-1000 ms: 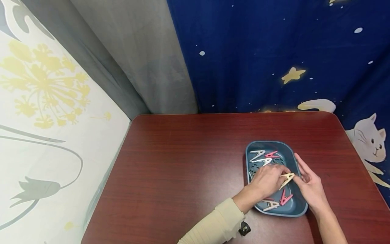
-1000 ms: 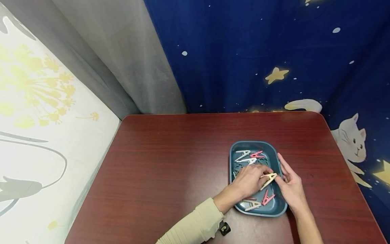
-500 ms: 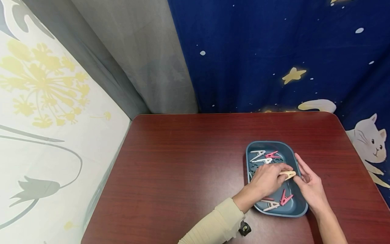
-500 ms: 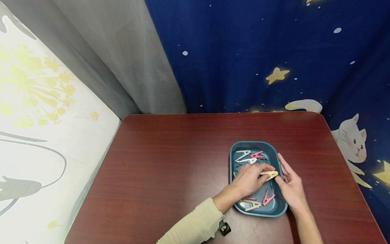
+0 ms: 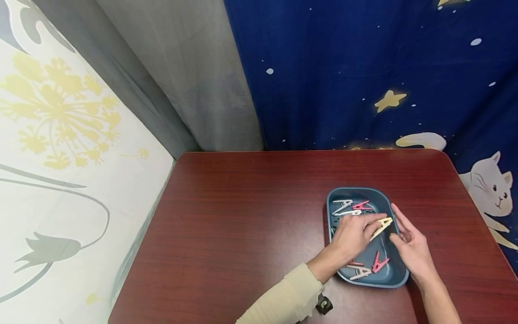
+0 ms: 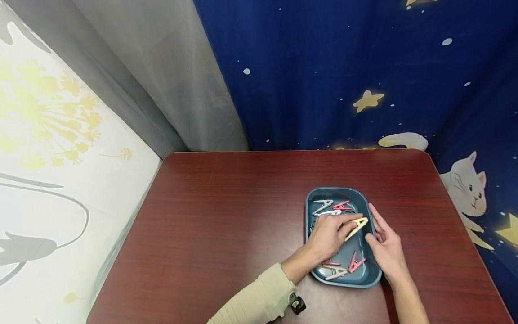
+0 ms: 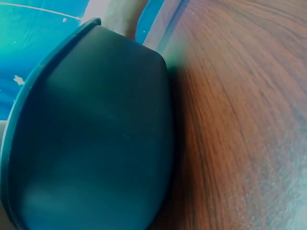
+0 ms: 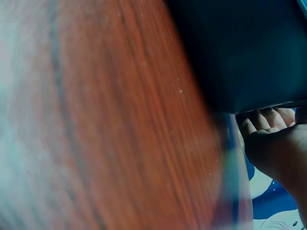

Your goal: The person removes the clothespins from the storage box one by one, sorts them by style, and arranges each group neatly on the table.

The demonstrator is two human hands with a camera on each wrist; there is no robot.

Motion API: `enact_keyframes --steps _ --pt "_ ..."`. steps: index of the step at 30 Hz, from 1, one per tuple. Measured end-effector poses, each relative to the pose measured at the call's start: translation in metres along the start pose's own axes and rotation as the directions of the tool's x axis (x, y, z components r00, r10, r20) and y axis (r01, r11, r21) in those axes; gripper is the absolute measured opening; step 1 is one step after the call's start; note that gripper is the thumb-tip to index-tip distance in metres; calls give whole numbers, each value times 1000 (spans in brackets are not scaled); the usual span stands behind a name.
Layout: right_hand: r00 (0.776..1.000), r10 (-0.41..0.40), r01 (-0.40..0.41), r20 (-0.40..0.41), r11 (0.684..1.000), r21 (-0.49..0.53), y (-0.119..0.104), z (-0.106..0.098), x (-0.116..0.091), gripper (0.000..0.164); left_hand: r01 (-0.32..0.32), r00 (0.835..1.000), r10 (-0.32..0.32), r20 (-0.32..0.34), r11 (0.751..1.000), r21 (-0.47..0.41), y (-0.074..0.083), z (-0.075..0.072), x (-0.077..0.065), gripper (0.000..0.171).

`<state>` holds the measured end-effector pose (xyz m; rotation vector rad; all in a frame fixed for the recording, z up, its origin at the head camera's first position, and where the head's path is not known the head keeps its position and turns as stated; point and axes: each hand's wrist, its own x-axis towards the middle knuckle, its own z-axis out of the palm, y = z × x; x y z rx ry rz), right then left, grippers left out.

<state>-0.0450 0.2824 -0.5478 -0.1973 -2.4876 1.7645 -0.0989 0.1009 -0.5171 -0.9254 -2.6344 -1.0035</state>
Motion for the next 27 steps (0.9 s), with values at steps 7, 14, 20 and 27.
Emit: enact_keyframes --steps 7,14,20,27 --pt "1000 0 0 -1 999 -43 0 1 0 75 -5 991 -4 -134 998 -69 -4 -11 -2 33" --pt "1000 -27 27 3 999 -22 -1 1 0 75 -7 958 -35 -286 989 -147 -19 -31 1 28" --pt "999 -33 33 0 999 -28 -4 0 -3 74 -5 907 -107 -407 964 -265 -41 -48 3 22" --pt "1000 -26 26 2 999 -42 -6 -1 -4 74 34 853 -241 -463 910 -412 -69 -62 2 18"
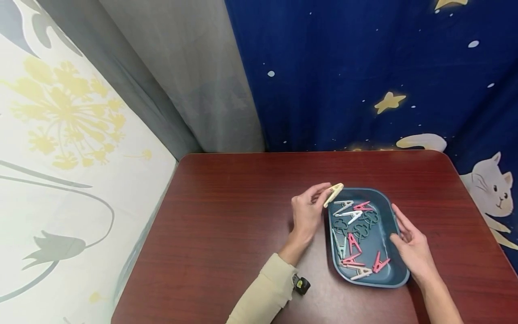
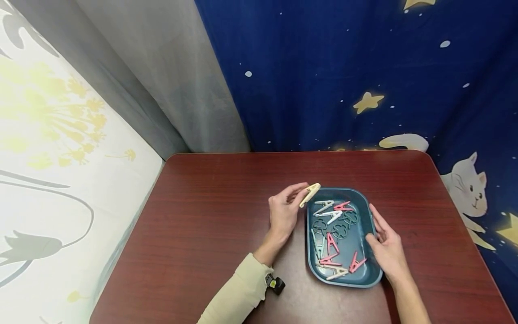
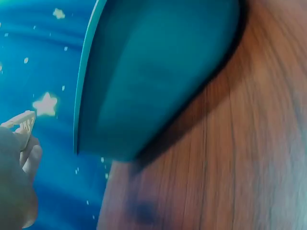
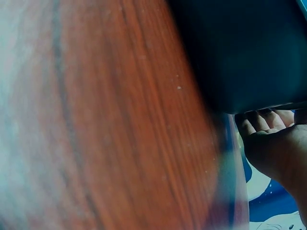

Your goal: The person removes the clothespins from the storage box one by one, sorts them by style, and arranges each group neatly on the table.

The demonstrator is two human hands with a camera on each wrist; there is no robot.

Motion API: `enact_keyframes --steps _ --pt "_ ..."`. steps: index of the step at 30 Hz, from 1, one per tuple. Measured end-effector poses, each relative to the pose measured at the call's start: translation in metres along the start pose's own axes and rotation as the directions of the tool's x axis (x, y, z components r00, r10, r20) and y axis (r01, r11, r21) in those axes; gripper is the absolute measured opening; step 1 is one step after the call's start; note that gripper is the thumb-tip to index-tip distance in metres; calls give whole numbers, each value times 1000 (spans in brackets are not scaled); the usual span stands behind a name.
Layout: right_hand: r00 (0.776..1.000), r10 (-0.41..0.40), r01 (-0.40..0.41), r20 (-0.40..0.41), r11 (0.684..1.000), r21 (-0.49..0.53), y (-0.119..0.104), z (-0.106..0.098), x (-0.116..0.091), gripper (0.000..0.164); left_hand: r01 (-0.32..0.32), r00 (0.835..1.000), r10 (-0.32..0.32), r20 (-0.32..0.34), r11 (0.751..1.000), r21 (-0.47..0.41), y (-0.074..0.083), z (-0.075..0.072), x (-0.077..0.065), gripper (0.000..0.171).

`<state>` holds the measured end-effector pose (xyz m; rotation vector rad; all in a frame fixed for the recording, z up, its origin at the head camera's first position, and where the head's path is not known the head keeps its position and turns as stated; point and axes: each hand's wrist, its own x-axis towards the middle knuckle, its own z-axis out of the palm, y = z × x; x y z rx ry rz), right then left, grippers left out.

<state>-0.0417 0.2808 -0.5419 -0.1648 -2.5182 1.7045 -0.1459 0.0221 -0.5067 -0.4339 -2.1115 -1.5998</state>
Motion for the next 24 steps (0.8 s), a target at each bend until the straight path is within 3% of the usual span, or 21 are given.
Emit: enact_keyframes --steps 3,9,15,24 --pt "1000 -5 5 0 1000 5 0 0 0 74 36 998 -35 -56 999 22 -11 -8 3 17" --pt "1000 -5 5 0 1000 9 0 0 -1 74 89 984 -61 -168 982 168 -34 -20 4 14" --pt "1000 7 -7 3 1000 8 -1 0 -1 75 165 967 -113 -228 960 224 -52 -26 -1 13" --pt "1000 12 -12 9 1000 15 -1 0 -1 75 259 950 -166 -265 892 371 -68 -32 -9 15"
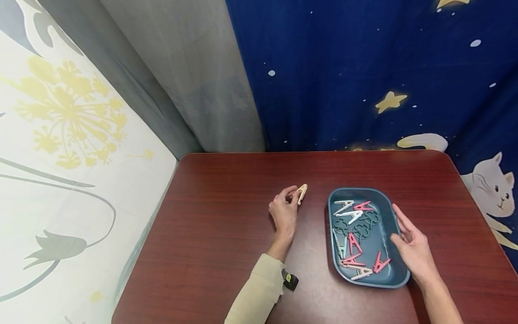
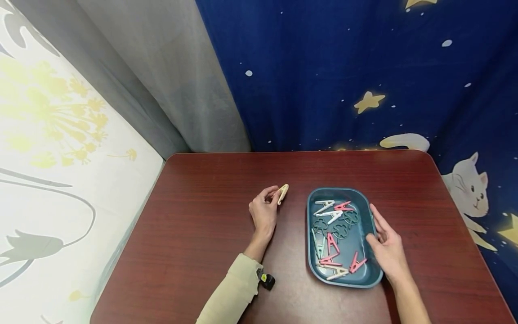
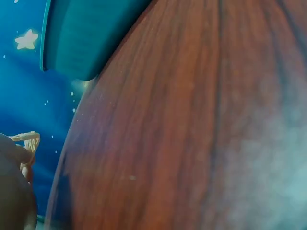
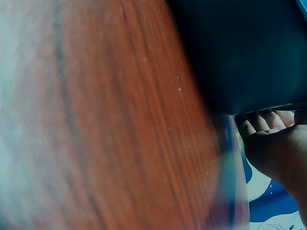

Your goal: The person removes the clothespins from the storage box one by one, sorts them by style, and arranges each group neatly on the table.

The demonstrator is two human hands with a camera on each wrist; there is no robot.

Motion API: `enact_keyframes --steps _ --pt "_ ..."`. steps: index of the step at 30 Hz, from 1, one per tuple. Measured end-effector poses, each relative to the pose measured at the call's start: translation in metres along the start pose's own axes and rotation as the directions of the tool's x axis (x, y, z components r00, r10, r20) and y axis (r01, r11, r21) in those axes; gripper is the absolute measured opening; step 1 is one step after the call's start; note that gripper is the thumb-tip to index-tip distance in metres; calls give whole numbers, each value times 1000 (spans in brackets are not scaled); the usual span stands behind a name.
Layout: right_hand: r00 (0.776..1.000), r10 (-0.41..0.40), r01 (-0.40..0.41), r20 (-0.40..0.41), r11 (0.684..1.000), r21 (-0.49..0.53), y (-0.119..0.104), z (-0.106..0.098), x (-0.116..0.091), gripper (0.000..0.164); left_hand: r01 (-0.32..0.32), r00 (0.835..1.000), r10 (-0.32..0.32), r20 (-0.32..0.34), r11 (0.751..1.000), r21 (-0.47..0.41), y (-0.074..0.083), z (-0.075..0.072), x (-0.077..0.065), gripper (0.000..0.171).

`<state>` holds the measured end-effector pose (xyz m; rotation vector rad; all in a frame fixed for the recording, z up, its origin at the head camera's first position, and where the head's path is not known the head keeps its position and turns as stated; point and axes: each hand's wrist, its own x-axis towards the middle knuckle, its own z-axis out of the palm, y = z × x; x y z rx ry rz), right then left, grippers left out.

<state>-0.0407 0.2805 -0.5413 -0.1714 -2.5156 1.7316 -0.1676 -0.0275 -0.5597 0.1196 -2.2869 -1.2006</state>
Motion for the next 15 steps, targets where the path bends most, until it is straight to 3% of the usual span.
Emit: enact_keyframes --steps 15 --pt "1000 0 0 2 1000 3 0 0 0 75 72 997 -75 35 994 85 -11 0 -3 18"
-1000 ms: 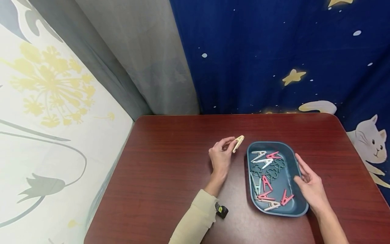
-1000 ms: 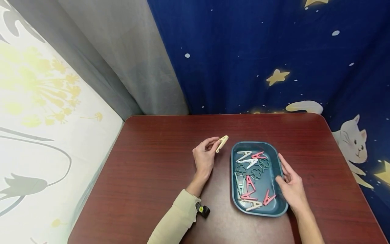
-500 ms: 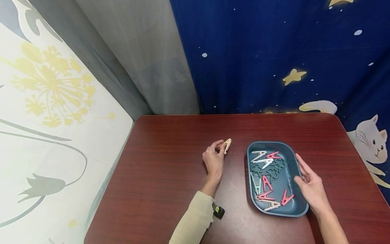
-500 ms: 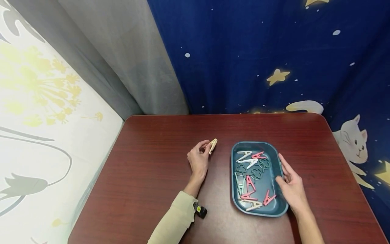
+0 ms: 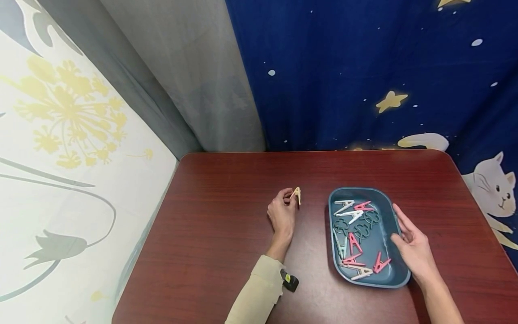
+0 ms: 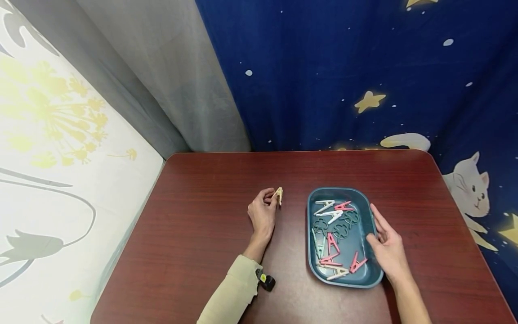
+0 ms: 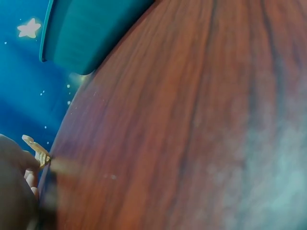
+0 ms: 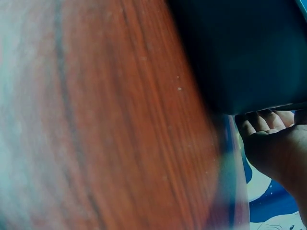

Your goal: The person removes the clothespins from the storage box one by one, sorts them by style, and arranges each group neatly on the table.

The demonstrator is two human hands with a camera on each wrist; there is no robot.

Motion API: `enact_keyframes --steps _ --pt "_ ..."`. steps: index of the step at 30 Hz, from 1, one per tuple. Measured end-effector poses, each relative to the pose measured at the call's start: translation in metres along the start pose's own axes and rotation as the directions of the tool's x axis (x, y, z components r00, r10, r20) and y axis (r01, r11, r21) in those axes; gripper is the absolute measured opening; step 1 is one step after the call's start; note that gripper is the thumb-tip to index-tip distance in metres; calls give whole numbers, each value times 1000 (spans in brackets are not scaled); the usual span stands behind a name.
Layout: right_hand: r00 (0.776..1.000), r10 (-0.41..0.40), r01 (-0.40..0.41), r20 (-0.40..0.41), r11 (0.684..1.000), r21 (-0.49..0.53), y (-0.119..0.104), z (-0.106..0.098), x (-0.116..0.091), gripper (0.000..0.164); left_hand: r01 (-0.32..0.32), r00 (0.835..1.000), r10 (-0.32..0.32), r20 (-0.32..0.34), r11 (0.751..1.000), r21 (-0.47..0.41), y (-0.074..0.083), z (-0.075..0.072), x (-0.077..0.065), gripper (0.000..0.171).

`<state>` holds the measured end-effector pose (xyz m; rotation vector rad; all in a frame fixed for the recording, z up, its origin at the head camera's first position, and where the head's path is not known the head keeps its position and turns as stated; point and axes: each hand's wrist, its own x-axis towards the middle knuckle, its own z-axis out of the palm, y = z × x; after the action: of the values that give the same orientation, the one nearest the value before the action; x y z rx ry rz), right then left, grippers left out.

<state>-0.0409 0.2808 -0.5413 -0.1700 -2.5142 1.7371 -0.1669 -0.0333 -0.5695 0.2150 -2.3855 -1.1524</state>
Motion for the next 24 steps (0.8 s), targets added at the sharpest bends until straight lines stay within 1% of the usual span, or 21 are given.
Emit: enact_keyframes --steps 5,7,13,20,24 --pt "1000 0 0 2 1000 1 1 0 0 75 -11 1000 11 23 1000 5 -1 1 -2 22" --pt "1000 3 -3 2 1000 1 2 1 0 75 -27 999 26 29 1000 15 -1 1 -3 23" --pt "1000 2 -2 -1 1000 2 3 1 1 76 -50 997 46 62 997 62 0 -1 -4 26" --pt "1000 -4 4 -4 1000 -7 5 1 2 76 -57 993 47 105 994 95 1 -3 -4 28" --pt "1000 -7 7 -2 1000 -2 4 1 1 75 -54 993 45 108 995 84 3 -6 -4 29"
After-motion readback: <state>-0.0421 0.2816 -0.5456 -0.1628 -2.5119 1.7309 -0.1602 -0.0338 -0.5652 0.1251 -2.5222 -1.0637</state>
